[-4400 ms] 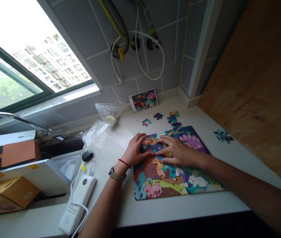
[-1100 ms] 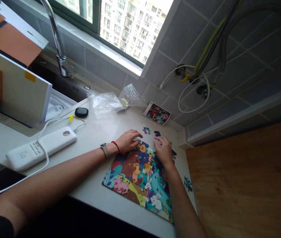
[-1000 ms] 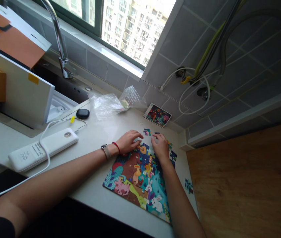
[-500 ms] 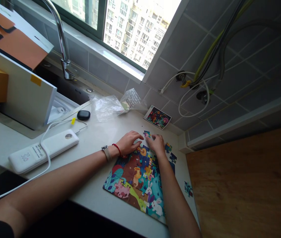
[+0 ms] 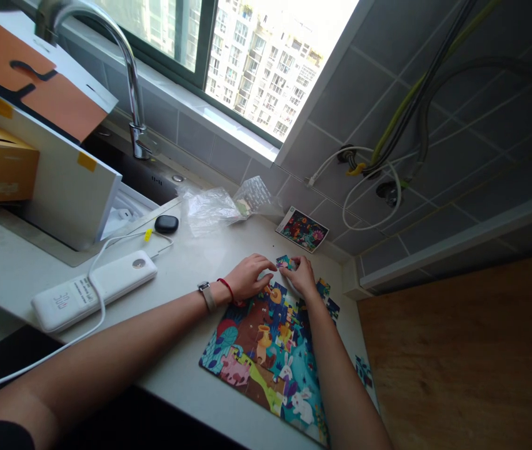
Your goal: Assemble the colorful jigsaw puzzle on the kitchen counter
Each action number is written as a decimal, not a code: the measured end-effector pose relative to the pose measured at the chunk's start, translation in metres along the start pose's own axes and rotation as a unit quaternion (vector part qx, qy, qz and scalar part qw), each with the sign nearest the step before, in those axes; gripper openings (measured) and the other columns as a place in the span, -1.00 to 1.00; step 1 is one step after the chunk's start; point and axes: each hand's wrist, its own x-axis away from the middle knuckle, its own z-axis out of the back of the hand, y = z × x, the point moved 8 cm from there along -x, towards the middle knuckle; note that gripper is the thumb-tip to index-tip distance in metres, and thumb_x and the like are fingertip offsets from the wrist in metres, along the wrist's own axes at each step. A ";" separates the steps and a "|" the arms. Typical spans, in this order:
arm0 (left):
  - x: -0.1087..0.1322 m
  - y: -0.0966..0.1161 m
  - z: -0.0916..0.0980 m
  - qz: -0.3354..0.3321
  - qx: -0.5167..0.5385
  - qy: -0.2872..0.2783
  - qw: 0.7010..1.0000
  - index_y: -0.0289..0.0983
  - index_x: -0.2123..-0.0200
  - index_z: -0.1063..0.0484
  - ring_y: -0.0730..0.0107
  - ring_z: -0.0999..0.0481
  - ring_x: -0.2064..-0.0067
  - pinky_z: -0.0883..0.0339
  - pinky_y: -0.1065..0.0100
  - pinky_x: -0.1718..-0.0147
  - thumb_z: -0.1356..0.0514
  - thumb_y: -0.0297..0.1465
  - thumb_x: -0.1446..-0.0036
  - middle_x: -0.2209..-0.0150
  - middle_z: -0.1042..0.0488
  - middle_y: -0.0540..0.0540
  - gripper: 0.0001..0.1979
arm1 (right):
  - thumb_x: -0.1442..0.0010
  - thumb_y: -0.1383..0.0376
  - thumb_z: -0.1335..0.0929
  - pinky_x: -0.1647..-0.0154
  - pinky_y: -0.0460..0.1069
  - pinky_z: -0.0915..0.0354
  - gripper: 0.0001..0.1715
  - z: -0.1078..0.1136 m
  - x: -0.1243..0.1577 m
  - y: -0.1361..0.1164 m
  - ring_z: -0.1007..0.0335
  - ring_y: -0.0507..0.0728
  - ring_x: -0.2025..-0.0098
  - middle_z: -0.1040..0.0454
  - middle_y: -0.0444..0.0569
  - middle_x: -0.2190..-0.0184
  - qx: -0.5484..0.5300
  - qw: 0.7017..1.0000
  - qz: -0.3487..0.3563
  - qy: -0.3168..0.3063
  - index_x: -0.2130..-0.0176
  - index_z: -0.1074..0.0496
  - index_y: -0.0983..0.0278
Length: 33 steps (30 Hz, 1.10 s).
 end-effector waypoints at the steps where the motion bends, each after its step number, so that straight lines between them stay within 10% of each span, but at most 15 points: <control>1: 0.000 0.000 0.000 -0.001 0.002 0.000 1.000 -0.24 0.05 -0.56 0.14 -0.56 0.03 -0.43 0.14 -0.06 -0.20 -0.43 -0.33 0.10 -0.62 -0.16 -0.82 | 0.11 0.12 -0.55 -0.01 0.16 -0.45 -0.42 0.000 0.003 -0.002 -0.56 0.32 0.07 -0.59 0.15 0.06 -0.022 1.000 0.013 -0.001 0.08 -0.54 0.25; 11: -0.001 0.006 0.006 0.032 0.093 -0.014 0.995 -0.23 -0.08 -0.52 0.18 -0.59 0.00 -0.45 0.18 -0.06 -0.23 -0.37 -0.31 0.05 -0.66 -0.14 -0.71 | -0.27 0.00 -0.40 0.08 0.10 -0.54 -0.48 0.043 0.060 -0.034 -0.64 0.22 0.15 -0.63 0.10 0.03 -0.187 0.978 0.088 -0.004 -0.10 -0.56 0.21; 16: 0.002 0.032 -0.005 0.033 0.198 -0.090 0.975 -0.20 -0.10 -0.54 0.42 -0.57 0.36 -0.42 0.40 0.29 -0.30 -0.24 -0.30 0.31 -0.66 -0.01 -0.66 | -0.30 0.08 -0.45 0.01 0.11 -0.56 -0.32 0.051 0.110 -0.044 -0.63 0.23 0.04 -0.62 0.08 -0.04 -0.257 0.952 0.087 -0.145 -0.33 -0.35 0.11; 23: 0.009 0.033 -0.021 0.114 0.255 -0.098 0.955 -0.24 0.17 -0.57 0.43 -0.59 0.44 -0.41 0.46 0.42 -0.34 -0.28 -0.26 0.44 -0.62 0.00 -0.84 | -0.21 -0.06 -0.51 0.02 0.18 -0.58 -0.49 0.052 0.132 -0.014 -0.63 0.29 0.07 -0.66 0.11 0.11 -0.303 0.952 0.021 -0.025 -0.02 -0.54 0.15; 33: 0.018 0.017 -0.035 0.215 0.375 -0.117 0.894 -0.30 0.17 -0.45 0.37 -0.64 0.45 -0.52 0.41 0.45 -0.41 -0.04 -0.18 0.40 -0.64 -0.09 -0.55 | -0.18 -0.08 -0.50 0.17 0.08 -0.54 -0.58 0.052 0.137 -0.018 -0.64 0.25 0.23 -0.71 0.05 0.22 -0.315 0.949 -0.002 -0.025 0.20 -0.68 0.20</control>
